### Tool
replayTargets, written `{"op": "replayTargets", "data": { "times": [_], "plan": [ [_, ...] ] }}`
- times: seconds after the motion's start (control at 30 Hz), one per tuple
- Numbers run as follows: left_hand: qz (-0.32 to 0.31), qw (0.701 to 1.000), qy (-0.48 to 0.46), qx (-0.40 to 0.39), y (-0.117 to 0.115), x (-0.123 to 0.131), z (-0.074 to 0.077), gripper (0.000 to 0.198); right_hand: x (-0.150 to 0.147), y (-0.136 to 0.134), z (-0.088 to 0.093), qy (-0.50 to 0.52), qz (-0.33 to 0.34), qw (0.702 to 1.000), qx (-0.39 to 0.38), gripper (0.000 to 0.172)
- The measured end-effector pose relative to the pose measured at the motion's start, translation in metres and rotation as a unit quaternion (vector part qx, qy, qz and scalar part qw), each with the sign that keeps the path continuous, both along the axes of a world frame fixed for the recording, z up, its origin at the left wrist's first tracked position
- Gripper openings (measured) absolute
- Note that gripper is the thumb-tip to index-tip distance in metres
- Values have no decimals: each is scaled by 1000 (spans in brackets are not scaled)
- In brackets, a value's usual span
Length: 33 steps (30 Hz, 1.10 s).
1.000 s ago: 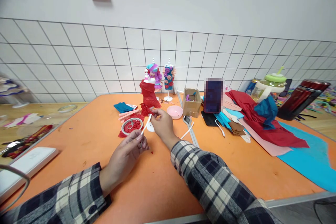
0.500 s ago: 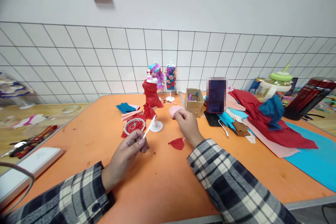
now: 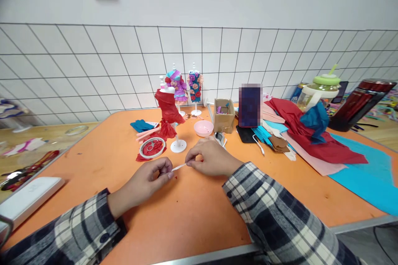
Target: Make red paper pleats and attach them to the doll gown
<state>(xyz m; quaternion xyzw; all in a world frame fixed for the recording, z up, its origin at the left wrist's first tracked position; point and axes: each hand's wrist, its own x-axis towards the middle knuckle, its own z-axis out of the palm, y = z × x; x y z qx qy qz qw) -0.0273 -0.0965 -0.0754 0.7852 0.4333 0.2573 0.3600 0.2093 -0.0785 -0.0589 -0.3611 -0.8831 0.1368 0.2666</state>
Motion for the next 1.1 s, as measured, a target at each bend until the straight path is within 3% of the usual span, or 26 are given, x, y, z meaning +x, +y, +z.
{"op": "replayTargets", "data": {
  "times": [0.27,0.4,0.57,0.7,0.77,0.87,0.97,1.03,1.1],
  "plan": [
    [108,993,-21,-53,14,-3,2,42,-8,-10,-2,17,-9,1000,14,11],
    [145,987,-43,59,22,-13,5,29,-15,-14,-3,16,-16,1000,-10,12],
    [3,983,42,180,6,-8,17,16,-26,-19,-8,22,-8,1000,-20,12],
    [-55,965,135,217,-6,0,17,17,-34,-21,-15,27,-27,999,-18,6],
    [-74,965,132,215,-7,1,15,17,-36,-21,-16,24,-27,999,-17,6],
    [-56,985,46,159,-7,4,13,12,-36,-23,-14,5,-2,998,63,7],
    [-25,996,-77,25,-7,6,15,15,-35,-28,-10,-24,20,977,211,17],
    [-22,984,-157,-76,-7,7,13,19,-35,-32,-8,-8,24,967,254,22],
    [-8,963,-224,-152,-5,7,9,20,-35,-35,-7,67,-3,969,238,20]
  ]
}}
